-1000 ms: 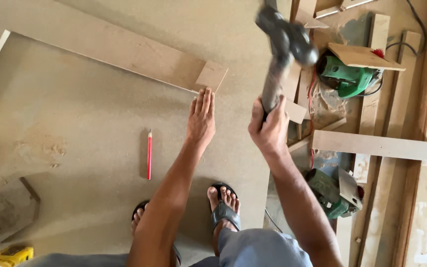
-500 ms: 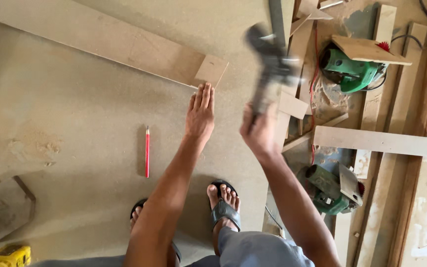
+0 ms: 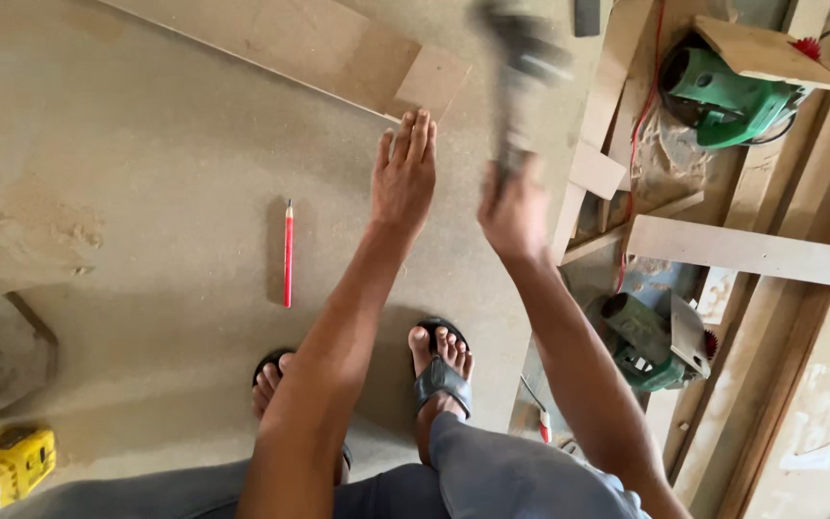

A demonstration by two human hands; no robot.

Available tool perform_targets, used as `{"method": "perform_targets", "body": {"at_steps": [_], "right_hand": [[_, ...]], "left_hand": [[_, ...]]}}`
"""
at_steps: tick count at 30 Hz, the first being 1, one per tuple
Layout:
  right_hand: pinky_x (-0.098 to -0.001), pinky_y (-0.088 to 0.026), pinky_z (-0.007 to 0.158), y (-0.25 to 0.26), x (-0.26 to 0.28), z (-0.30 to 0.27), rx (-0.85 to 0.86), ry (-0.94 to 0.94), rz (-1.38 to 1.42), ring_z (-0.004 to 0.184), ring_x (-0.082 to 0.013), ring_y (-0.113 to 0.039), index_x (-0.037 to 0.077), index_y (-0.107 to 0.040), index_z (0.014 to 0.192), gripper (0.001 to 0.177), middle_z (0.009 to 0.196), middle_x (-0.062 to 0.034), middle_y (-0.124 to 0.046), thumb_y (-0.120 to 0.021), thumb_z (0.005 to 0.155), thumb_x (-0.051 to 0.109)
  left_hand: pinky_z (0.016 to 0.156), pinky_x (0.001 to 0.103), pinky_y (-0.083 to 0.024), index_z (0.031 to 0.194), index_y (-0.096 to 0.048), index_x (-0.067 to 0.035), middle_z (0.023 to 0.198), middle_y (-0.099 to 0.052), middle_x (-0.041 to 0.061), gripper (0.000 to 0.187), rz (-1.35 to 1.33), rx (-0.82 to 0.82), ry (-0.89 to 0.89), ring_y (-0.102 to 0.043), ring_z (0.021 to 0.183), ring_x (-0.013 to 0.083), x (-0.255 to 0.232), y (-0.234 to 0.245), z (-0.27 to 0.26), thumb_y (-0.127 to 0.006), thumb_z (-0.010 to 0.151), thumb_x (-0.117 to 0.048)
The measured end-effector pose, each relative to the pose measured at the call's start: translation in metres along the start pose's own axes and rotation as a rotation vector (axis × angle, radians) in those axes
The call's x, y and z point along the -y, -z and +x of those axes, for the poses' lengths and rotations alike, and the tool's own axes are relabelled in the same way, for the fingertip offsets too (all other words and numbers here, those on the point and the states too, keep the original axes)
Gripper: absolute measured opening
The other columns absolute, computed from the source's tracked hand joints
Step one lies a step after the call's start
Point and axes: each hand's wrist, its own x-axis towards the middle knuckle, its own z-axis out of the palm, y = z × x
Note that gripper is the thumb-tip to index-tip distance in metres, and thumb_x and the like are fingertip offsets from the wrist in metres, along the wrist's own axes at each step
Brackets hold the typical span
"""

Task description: The person applies glue to a small wooden block, places it onto a larger wooden board on the floor, and uses a hammer to drive nails into the block to secure it.

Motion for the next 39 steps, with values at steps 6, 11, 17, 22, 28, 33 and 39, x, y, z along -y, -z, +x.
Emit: {"method": "perform_targets", "body": {"at_steps": [6,11,17,22,28,33,39], "right_hand": [[-0.0423,-0.050,0.048,0.016,0.006,0.010,-0.040,0.110,0.105,0.058,-0.0362,-0.069,-0.005,-0.047,0.117,0.027,0.070,-0.0212,-0.064,-0.063,0.113,0.016],[-0.0402,-0.056,0.054,0.015,-0.001,-0.014,-0.142,0.214,0.109,0.059,-0.0311,-0.070,0.000,-0.049,0.118,0.015,0.076,-0.0172,-0.068,-0.057,0.112,0.012],[-0.0421,-0.046,0.043,-0.006,-0.010,0.027,-0.002,0.186,-0.075,0.053,-0.0351,-0.064,-0.006,-0.048,0.116,0.026,0.065,-0.0170,-0.061,-0.062,0.111,0.016],[-0.0390,-0.055,0.049,0.028,-0.001,-0.014,-0.111,0.136,0.174,0.053,-0.0293,-0.071,-0.002,-0.050,0.109,0.021,0.069,-0.0150,-0.067,-0.052,0.115,0.018],[-0.0423,-0.050,0.041,-0.028,-0.032,0.005,0.143,-0.005,-0.106,0.049,-0.0367,-0.065,-0.009,-0.050,0.116,0.032,0.064,-0.0197,-0.064,-0.061,0.107,0.019],[-0.0421,-0.051,0.045,-0.022,-0.031,-0.007,0.009,0.071,0.102,0.055,-0.0367,-0.067,-0.009,-0.048,0.119,0.029,0.066,-0.0198,-0.062,-0.060,0.109,0.015],[-0.0361,-0.050,0.046,0.010,-0.003,-0.028,0.027,0.023,0.157,0.050,-0.0208,-0.065,-0.003,-0.050,0.112,0.021,0.066,-0.0102,-0.063,-0.059,0.112,0.015]], "left_hand": [[0.124,0.054,-0.027,0.157,-0.038,-0.004,0.166,-0.036,0.008,0.058,0.033,0.021,0.036,-0.031,0.154,0.0242,-0.006,0.001,0.000,-0.052,0.101,-0.009],[0.125,0.054,-0.024,0.158,-0.035,-0.006,0.167,-0.032,0.007,0.060,0.024,0.076,0.025,-0.030,0.154,0.0233,-0.002,0.011,0.007,-0.052,0.100,-0.007],[0.126,0.055,-0.024,0.160,-0.035,-0.003,0.168,-0.032,0.008,0.061,-0.003,0.033,0.029,-0.029,0.156,0.0237,-0.002,0.025,0.005,-0.054,0.101,-0.006],[0.125,0.054,-0.025,0.159,-0.038,-0.005,0.168,-0.032,0.006,0.061,0.009,-0.007,0.022,-0.030,0.155,0.0226,-0.004,0.009,0.006,-0.054,0.099,-0.003],[0.127,0.053,-0.027,0.157,-0.044,-0.006,0.168,-0.036,0.005,0.055,-0.034,-0.026,0.034,-0.032,0.155,0.0204,-0.007,0.011,0.001,-0.056,0.103,-0.004],[0.125,0.055,-0.026,0.157,-0.043,-0.003,0.166,-0.036,0.009,0.059,-0.115,-0.098,-0.007,-0.031,0.155,0.0239,-0.001,0.012,0.013,-0.058,0.099,0.001],[0.130,0.048,-0.019,0.165,-0.028,-0.009,0.172,-0.022,0.005,0.084,-0.016,0.110,0.009,-0.020,0.158,0.0217,-0.003,0.016,-0.008,-0.051,0.088,0.016]]}}
